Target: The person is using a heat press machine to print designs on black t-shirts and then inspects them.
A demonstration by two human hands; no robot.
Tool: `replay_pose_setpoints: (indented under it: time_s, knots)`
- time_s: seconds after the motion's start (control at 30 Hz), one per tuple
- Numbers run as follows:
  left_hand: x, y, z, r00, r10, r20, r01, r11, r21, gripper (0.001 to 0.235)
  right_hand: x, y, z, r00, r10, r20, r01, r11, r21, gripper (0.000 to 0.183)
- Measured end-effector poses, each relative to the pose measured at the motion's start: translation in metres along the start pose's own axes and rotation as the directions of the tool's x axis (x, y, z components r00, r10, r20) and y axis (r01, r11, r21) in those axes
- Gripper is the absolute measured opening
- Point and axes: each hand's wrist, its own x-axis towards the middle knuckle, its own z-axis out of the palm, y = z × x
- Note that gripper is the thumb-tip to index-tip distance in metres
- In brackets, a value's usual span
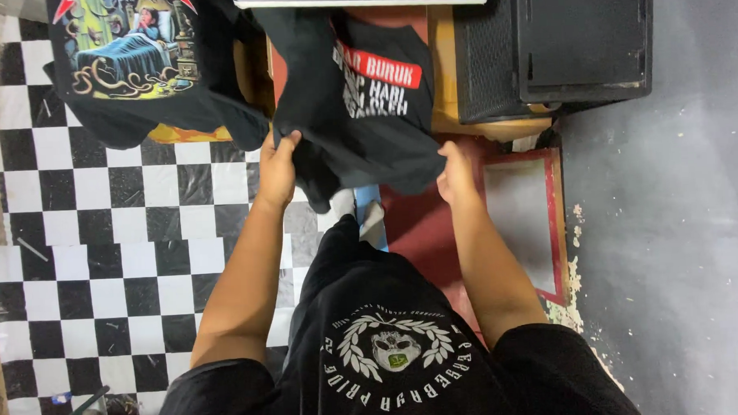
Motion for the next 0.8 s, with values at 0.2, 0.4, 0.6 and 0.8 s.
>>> replay_pose_setpoints:
  time_s: [0.2,0.4,0.6,0.8]
  knots:
    - [-0.034,0.025,0.023,0.975,-0.201,0.091,0.185,0.97,0.155,0.043,-0.083,-0.032,0.098,0.94,0.335,0.061,-0.311,0.918,-0.247,0.046]
    - [-0.104,0.03,0.068,0.755,-0.06,0.653,-0.195,0.93,0.312,0.029,-0.048,-0.002,0.152,0.976,0.202,0.083,-0.164,0.929,-0.331,0.037]
    - [-0.081,-0.016,0.006,0.954,-0.281,-0.103,0.289,0.781,0.554,0.033,-0.083,-0.053,0.176,0.946,0.035,0.323,0.029,0.981,-0.194,0.039]
    - [0.016,-0.028,0.008,0.994,-0.095,0.047,0.073,0.939,0.336,0.064,-0.131,-0.075,0.165,0.857,0.086,0.509,0.092,0.945,-0.314,0.042]
